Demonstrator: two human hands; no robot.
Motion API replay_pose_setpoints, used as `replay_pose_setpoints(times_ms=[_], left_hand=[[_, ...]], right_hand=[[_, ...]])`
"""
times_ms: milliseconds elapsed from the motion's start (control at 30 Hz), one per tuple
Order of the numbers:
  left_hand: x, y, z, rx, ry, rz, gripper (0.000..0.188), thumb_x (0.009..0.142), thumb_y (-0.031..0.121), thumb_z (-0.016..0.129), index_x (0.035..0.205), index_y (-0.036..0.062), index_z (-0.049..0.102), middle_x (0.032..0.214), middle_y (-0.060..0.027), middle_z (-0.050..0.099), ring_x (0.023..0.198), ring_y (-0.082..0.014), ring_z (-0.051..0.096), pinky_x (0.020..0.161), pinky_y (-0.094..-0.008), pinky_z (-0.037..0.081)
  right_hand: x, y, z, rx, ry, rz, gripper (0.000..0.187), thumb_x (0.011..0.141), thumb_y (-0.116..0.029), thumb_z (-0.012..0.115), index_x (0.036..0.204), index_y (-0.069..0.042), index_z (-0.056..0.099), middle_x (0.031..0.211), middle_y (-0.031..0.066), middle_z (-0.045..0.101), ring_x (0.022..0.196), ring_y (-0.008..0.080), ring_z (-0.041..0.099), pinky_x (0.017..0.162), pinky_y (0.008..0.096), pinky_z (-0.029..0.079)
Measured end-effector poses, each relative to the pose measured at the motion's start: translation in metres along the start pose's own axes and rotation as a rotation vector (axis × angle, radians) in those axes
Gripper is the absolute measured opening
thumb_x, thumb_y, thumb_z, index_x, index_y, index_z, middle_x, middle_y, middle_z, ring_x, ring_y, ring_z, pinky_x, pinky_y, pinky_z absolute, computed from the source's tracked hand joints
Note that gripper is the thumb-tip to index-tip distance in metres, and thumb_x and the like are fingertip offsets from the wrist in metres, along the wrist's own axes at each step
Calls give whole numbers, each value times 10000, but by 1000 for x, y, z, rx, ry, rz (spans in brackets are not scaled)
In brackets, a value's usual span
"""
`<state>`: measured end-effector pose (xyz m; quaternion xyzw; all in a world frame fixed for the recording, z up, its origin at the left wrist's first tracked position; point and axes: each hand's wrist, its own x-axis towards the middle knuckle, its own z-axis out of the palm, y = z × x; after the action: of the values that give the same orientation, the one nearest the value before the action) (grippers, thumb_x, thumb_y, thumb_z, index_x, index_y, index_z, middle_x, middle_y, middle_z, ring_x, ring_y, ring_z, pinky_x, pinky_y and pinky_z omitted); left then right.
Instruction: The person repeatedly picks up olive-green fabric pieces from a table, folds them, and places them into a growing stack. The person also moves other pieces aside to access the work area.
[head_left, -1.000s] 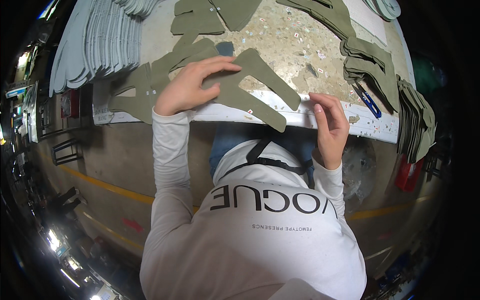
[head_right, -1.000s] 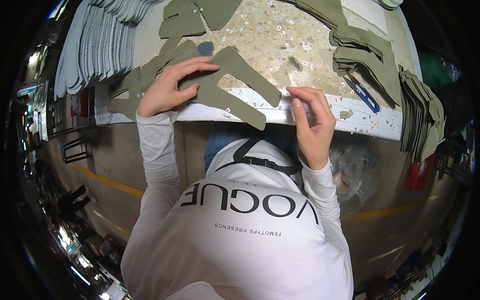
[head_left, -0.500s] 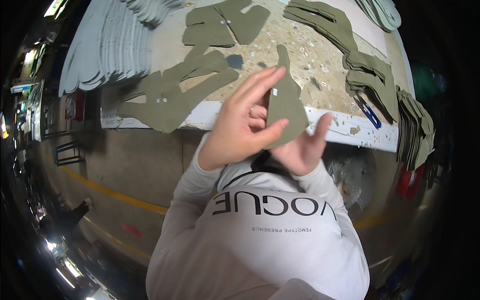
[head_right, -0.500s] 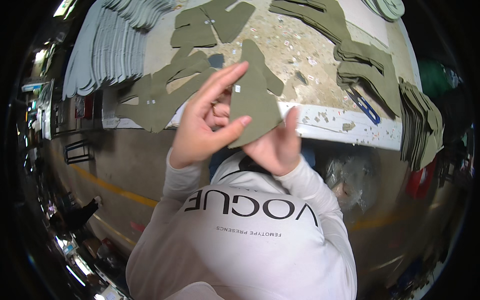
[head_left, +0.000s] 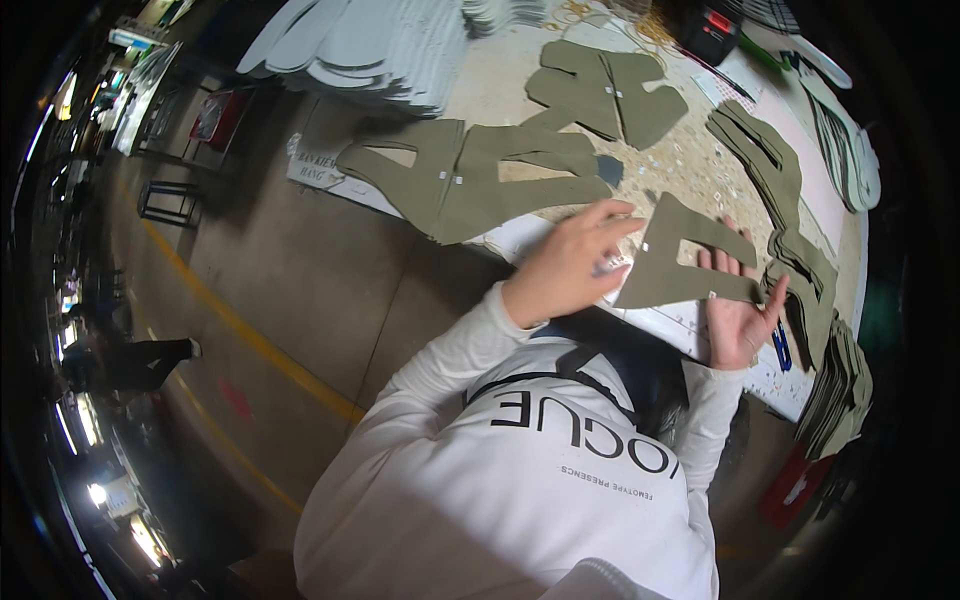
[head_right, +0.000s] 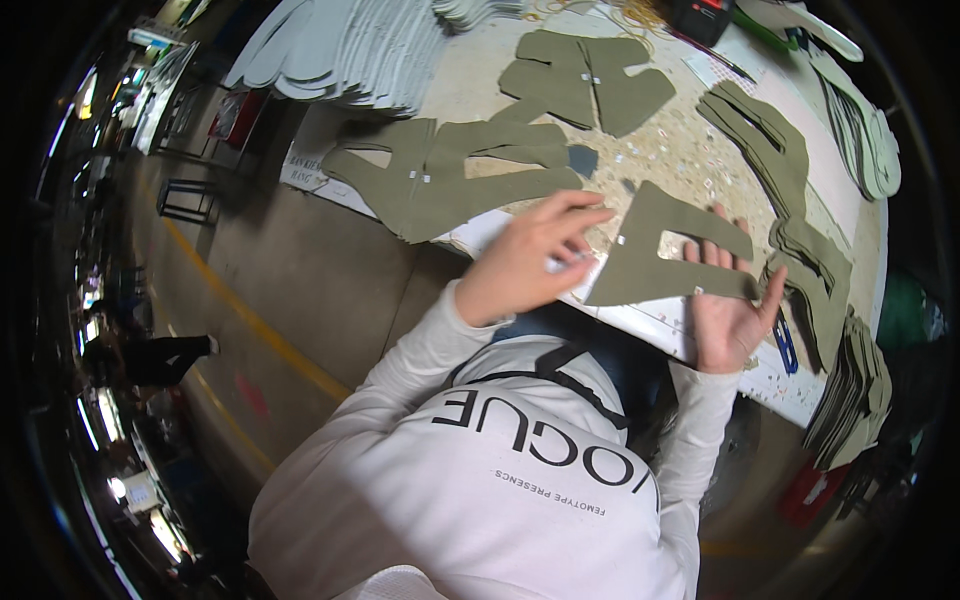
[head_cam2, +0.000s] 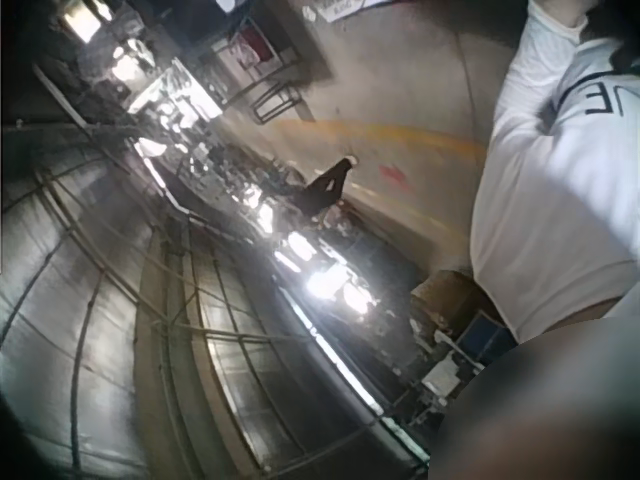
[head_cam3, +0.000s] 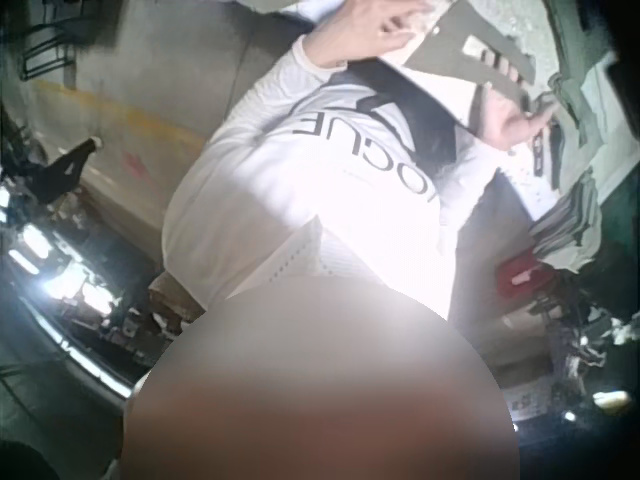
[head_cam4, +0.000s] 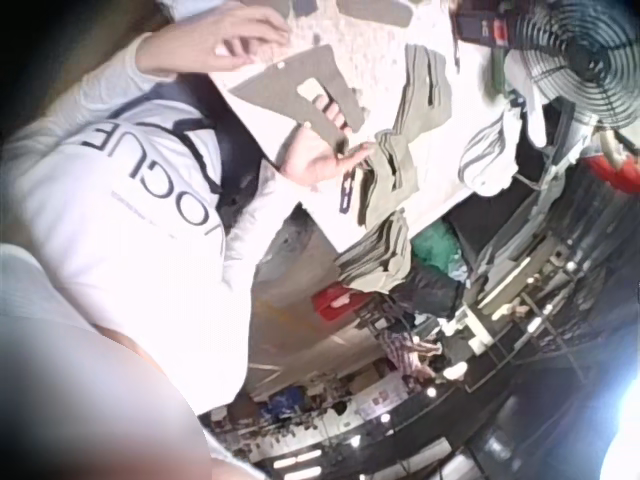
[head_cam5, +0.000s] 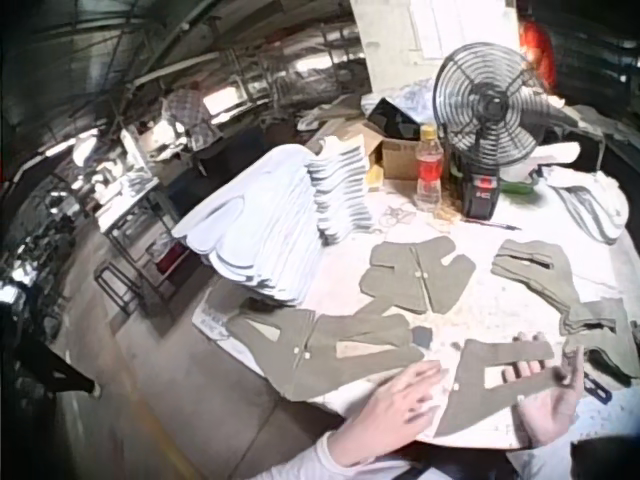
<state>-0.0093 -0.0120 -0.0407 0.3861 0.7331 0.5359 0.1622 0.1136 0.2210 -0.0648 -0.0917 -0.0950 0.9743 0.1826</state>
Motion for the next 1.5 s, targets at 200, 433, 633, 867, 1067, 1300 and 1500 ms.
replay_pose_setpoints(times_ms=[200,433,633,867,1067,1300,1500], left_hand=[[-58,-9,-139,609,239,-81,326,707,64,770,1030,68,728,1084,-77,699,1031,-256,642,915,-350,489],[-86,-37,-165,450,194,-107,378,679,138,828,1040,88,726,1194,-76,658,1121,-270,610,937,-361,488],[-88,-52,-174,412,193,-4,279,731,71,784,1004,61,729,1077,-77,708,1093,-246,642,924,-342,498],[-62,-48,-164,-25,852,-2,75,972,75,583,988,2,594,781,4,656,655,-20,523,583,-196,425],[-10,-29,-69,83,817,42,102,937,110,628,1003,33,618,804,-74,687,680,-119,632,617,-266,492],[-24,-14,20,197,307,197,122,843,2,653,961,36,657,1059,-115,709,1045,-301,673,925,-406,523],[-49,-23,29,246,156,247,133,809,-5,675,926,57,682,1106,-85,701,1131,-284,640,1004,-467,478]], right_hand=[[-12,-31,7,-595,59,-364,682,984,-260,498,1540,-64,153,1582,217,187,1479,322,168,1202,479,141],[-12,-11,28,-1501,196,-748,397,980,-88,492,1365,8,498,1356,159,551,1279,224,499,1105,358,328],[-12,16,24,-1758,-41,-601,246,953,-26,533,1169,30,636,1176,121,629,1151,208,563,1017,317,391],[-23,33,35,-2045,-325,-368,356,813,-69,689,1167,-33,668,1185,139,618,1105,267,580,939,350,446],[-33,58,33,-2294,-498,-486,526,689,-154,803,1188,-63,663,1198,114,602,1104,306,562,937,380,425],[-35,59,24,-2290,-431,-697,410,672,18,734,1072,-61,691,998,85,648,888,281,611,763,373,475],[-39,37,22,-2338,-406,-683,444,629,55,684,1056,-66,694,945,78,640,847,278,606,727,379,469]])
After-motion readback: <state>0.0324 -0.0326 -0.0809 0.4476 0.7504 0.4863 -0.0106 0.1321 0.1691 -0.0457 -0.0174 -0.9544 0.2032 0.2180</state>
